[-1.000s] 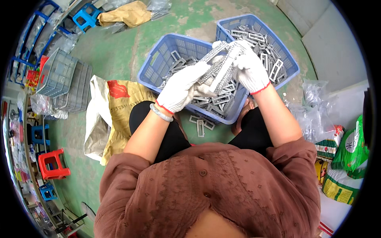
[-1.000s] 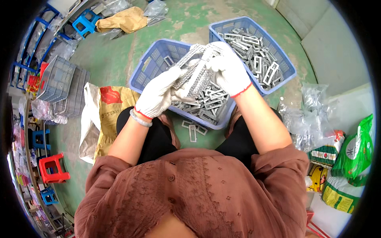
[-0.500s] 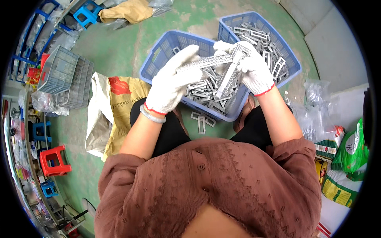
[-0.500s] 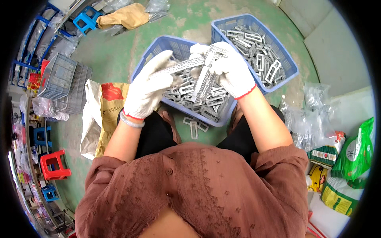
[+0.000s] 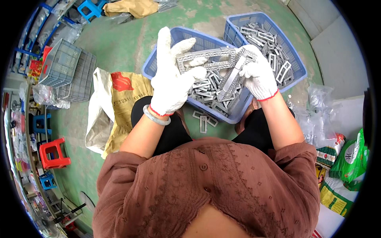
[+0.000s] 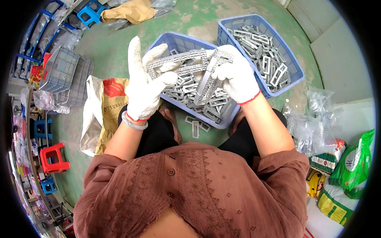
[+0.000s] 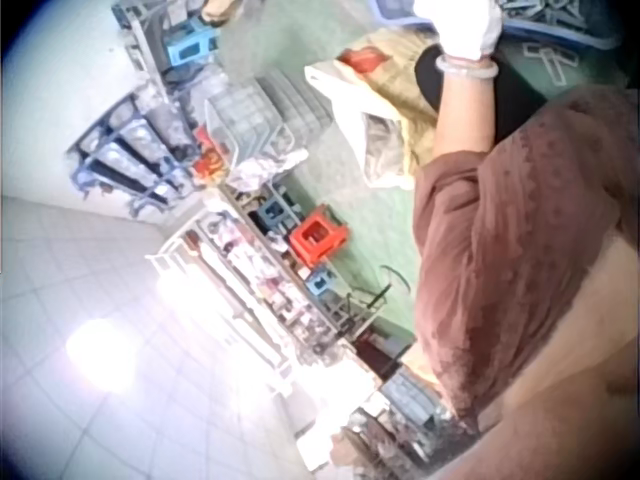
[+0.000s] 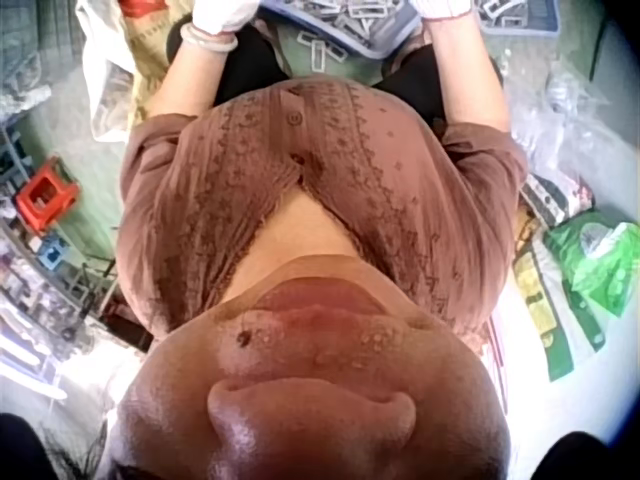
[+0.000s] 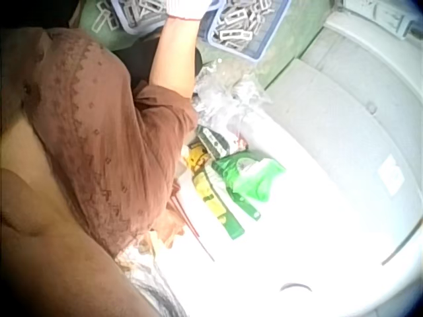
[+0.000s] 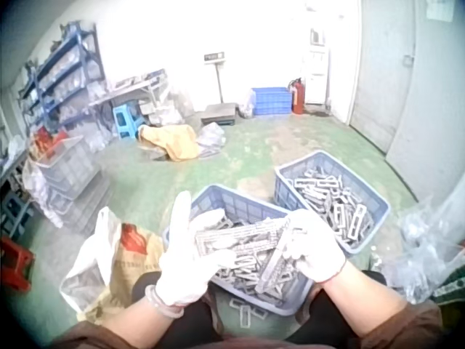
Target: The person sits on the floor and sorts small rectangular metal parts from a blue crate into a large sack. They pick up handfuls of parts, inspect them, and transfer them into the sack repeatedly.
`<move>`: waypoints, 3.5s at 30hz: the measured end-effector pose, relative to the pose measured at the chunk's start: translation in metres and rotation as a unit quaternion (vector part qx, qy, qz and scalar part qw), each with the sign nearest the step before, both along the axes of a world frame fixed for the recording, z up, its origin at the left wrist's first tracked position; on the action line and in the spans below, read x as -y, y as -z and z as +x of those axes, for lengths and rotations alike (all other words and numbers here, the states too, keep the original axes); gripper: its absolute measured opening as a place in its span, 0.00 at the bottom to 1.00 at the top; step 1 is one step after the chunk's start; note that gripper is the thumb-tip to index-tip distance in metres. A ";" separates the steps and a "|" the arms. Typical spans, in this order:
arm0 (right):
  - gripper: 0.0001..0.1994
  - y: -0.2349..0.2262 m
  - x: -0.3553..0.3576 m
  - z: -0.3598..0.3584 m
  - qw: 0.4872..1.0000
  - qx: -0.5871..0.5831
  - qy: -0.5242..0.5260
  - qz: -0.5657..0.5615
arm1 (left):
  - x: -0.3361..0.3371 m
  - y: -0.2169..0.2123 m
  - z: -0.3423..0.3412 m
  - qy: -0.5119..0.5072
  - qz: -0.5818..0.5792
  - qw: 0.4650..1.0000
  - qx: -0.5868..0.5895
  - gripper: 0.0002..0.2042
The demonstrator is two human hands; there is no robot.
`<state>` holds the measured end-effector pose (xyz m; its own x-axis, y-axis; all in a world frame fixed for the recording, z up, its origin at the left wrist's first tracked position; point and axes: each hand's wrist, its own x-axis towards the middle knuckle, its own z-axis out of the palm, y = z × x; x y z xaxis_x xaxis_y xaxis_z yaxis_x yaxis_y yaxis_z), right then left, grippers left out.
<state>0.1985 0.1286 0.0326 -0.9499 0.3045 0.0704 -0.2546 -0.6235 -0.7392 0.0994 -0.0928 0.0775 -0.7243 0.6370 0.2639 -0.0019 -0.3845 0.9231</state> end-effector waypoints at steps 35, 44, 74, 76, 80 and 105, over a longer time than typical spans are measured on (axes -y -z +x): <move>0.22 -0.011 0.038 -0.008 0.995 -0.015 -0.043 0.083 | 0.059 -0.001 -0.008 0.009 0.033 0.999 0.021 0.43; 0.22 -0.017 0.056 -0.002 0.994 -0.002 -0.059 0.093 | 0.069 0.007 -0.008 0.037 0.097 0.986 0.128 0.41; 0.26 -0.007 0.063 -0.042 0.981 -0.009 -0.151 0.118 | 0.332 0.034 -0.073 -0.361 -0.445 0.817 -0.072 0.30; 0.26 -0.005 0.066 -0.042 0.985 -0.023 -0.151 0.086 | 0.311 0.022 -0.075 -0.396 -0.454 0.783 -0.156 0.30; 0.20 -0.018 0.084 -0.039 0.989 -0.021 -0.146 0.029 | 0.205 -0.035 -0.029 -0.306 -0.338 0.855 -0.250 0.23; 0.19 -0.023 0.084 -0.011 0.993 -0.037 -0.038 0.103 | 0.081 -0.012 0.023 -0.015 -0.179 0.983 0.025 0.14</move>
<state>0.1872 0.0442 0.0561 -0.9595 0.2038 0.1943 -0.2709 -0.4798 -0.8345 0.1228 -0.1742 0.0892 -0.7508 0.6604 -0.0101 -0.0452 -0.0360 0.9983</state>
